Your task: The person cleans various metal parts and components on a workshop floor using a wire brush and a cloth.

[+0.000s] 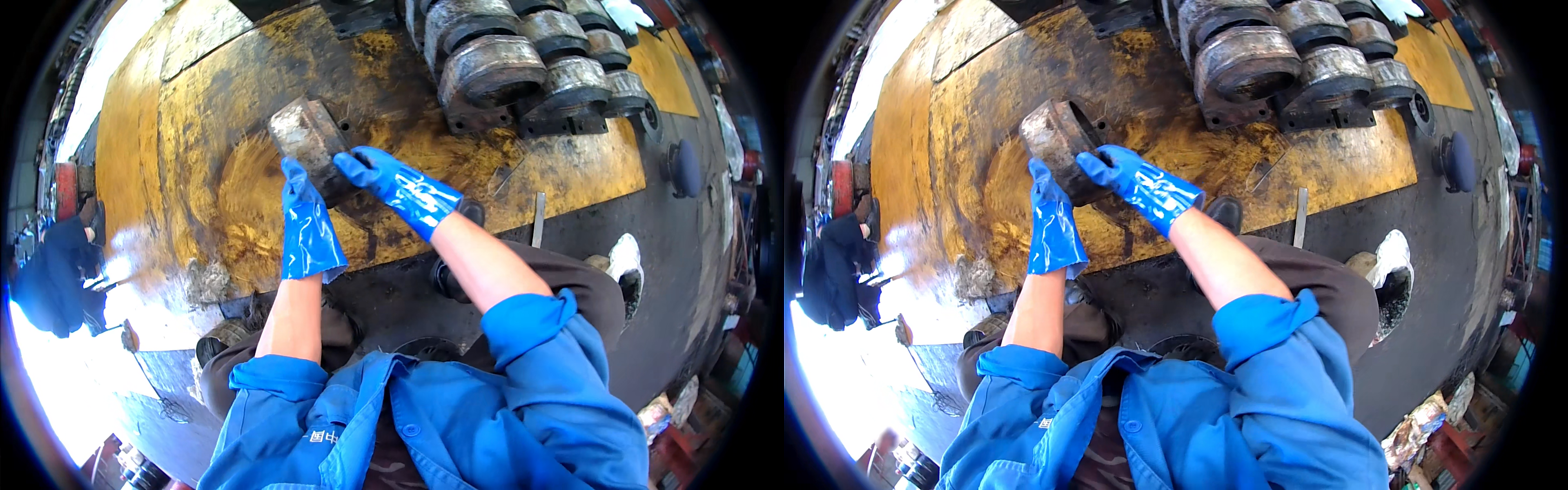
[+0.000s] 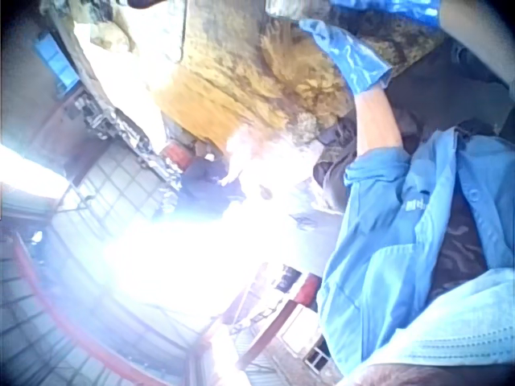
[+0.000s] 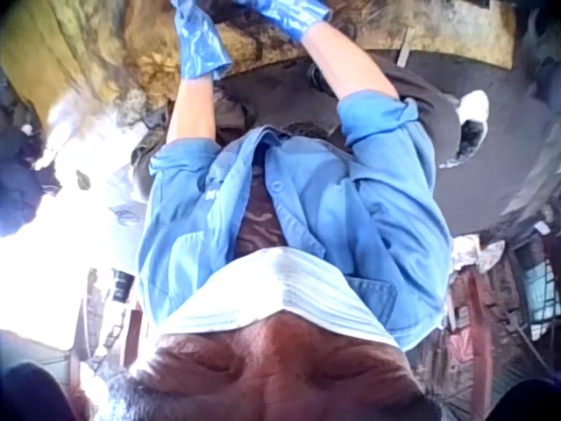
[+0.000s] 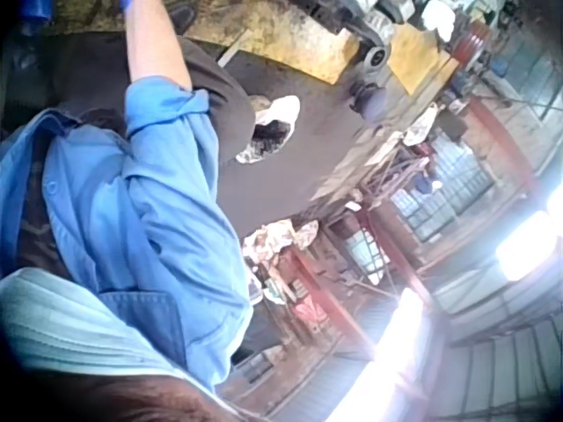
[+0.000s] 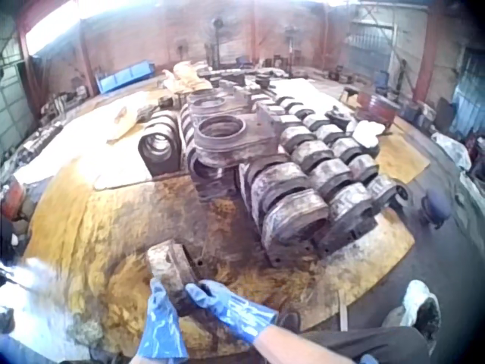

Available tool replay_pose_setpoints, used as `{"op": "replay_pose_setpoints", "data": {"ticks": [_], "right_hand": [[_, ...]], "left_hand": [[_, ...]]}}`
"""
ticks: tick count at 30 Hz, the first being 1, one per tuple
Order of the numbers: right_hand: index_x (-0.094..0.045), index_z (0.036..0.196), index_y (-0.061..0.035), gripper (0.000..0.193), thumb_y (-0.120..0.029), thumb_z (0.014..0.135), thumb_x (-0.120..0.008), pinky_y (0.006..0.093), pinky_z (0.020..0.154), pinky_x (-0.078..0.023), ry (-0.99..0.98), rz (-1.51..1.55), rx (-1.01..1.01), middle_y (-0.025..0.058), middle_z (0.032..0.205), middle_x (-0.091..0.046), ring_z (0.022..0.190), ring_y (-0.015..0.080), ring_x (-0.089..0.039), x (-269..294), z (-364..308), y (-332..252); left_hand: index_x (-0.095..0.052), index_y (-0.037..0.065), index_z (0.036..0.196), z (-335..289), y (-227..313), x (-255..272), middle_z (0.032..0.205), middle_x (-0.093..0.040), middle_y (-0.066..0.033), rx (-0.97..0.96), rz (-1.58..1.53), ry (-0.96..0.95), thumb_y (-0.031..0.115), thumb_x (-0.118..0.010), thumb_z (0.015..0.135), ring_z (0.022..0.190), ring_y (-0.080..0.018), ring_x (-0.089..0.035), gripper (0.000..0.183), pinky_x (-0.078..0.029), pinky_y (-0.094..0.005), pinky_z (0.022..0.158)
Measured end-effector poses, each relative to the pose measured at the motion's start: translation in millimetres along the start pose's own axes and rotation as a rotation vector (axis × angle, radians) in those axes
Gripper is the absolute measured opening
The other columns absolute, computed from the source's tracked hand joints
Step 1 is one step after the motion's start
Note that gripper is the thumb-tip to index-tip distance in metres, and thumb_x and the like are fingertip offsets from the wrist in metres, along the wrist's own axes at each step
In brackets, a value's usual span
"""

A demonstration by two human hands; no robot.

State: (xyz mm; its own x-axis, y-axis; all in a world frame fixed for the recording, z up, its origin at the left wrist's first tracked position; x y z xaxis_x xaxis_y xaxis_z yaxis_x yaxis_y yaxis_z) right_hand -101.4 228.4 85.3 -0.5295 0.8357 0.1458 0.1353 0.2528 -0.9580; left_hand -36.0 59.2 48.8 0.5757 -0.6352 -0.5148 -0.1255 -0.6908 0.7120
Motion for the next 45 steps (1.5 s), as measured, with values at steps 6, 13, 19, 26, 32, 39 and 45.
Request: {"op": "replay_pose_setpoints", "data": {"ticks": [6,13,19,26,32,39,45], "right_hand": [[-0.074,0.104,-0.0032,0.070,-0.070,0.085,-0.066,0.0473,0.086,-0.055,0.305,0.026,0.109,0.0242,0.100,-0.074,0.098,0.0416,-0.071,-16,-10,-8],[-0.071,0.112,0.0027,0.082,-0.074,0.083,-0.064,0.0494,0.093,-0.054,0.282,0.043,0.095,0.0298,0.109,-0.071,0.106,0.0444,-0.068,-9,-13,-5],[-0.072,0.109,0.0016,0.072,-0.067,0.088,-0.064,0.0504,0.089,-0.054,0.315,0.039,0.103,0.0295,0.106,-0.071,0.103,0.0466,-0.067,-3,-29,-18],[-0.072,0.105,0.0016,0.070,-0.066,0.089,-0.062,0.0506,0.090,-0.054,0.406,-0.091,0.013,0.0279,0.106,-0.072,0.102,0.0449,-0.068,-18,-85,-5],[-0.070,0.098,0.0023,0.066,-0.063,0.092,-0.062,0.0536,0.081,-0.052,0.448,-0.083,0.120,0.0306,0.097,-0.068,0.097,0.0499,-0.064,-22,-144,10],[-0.067,0.091,0.0007,0.067,-0.066,0.092,-0.060,0.0554,0.075,-0.051,0.492,-0.220,0.139,0.0290,0.088,-0.068,0.087,0.0504,-0.064,-39,-198,31],[-0.062,0.085,-0.0024,0.067,-0.069,0.092,-0.060,0.0550,0.066,-0.047,0.633,-0.318,0.225,0.0243,0.075,-0.062,0.074,0.0477,-0.062,-46,-199,26]], "left_hand": [[-0.049,0.004,0.149,14,7,-14,0.144,-0.058,-0.0161,-0.073,0.082,-0.005,0.065,-0.036,0.105,0.124,-0.0347,-0.059,0.077,-0.048,-0.0505,0.108],[-0.044,0.008,0.155,1,13,-28,0.153,-0.052,-0.0141,-0.047,0.257,0.030,0.068,-0.026,0.105,0.134,-0.0367,-0.053,0.080,-0.041,-0.0511,0.116],[-0.043,0.009,0.156,2,31,-24,0.156,-0.049,-0.0136,-0.087,0.519,-0.031,0.067,-0.028,0.106,0.139,-0.0364,-0.048,0.078,-0.037,-0.0520,0.119],[-0.050,0.007,0.151,-37,9,-8,0.146,-0.059,-0.0144,0.034,0.485,-0.035,0.067,-0.025,0.106,0.131,-0.0371,-0.056,0.079,-0.041,-0.0514,0.116],[-0.045,0.008,0.154,-92,-33,9,0.146,-0.058,-0.0159,0.024,0.269,-0.057,0.067,-0.029,0.105,0.127,-0.0358,-0.058,0.078,-0.045,-0.0516,0.113],[-0.054,0.001,0.142,-182,-61,7,0.126,-0.066,-0.0148,-0.119,0.242,0.187,0.049,-0.038,0.111,0.106,-0.0313,-0.064,0.060,-0.052,-0.0456,0.101],[-0.061,0.000,0.122,-176,-50,31,0.118,-0.068,-0.0133,-0.156,0.202,0.232,0.031,-0.046,0.108,0.099,-0.0239,-0.065,0.037,-0.054,-0.0417,0.091]]}}
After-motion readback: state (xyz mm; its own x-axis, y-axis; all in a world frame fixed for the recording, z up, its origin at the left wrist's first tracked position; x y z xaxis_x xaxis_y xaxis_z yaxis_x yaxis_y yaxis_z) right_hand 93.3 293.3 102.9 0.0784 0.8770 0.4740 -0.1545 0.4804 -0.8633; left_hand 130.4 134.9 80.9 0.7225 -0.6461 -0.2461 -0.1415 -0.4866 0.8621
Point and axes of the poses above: each hand's wrist, its own z-axis towards the middle knuckle, its own x-axis out of the back of the hand, y = z × x, the point moved 8 cm from there along z, towards the middle knuckle
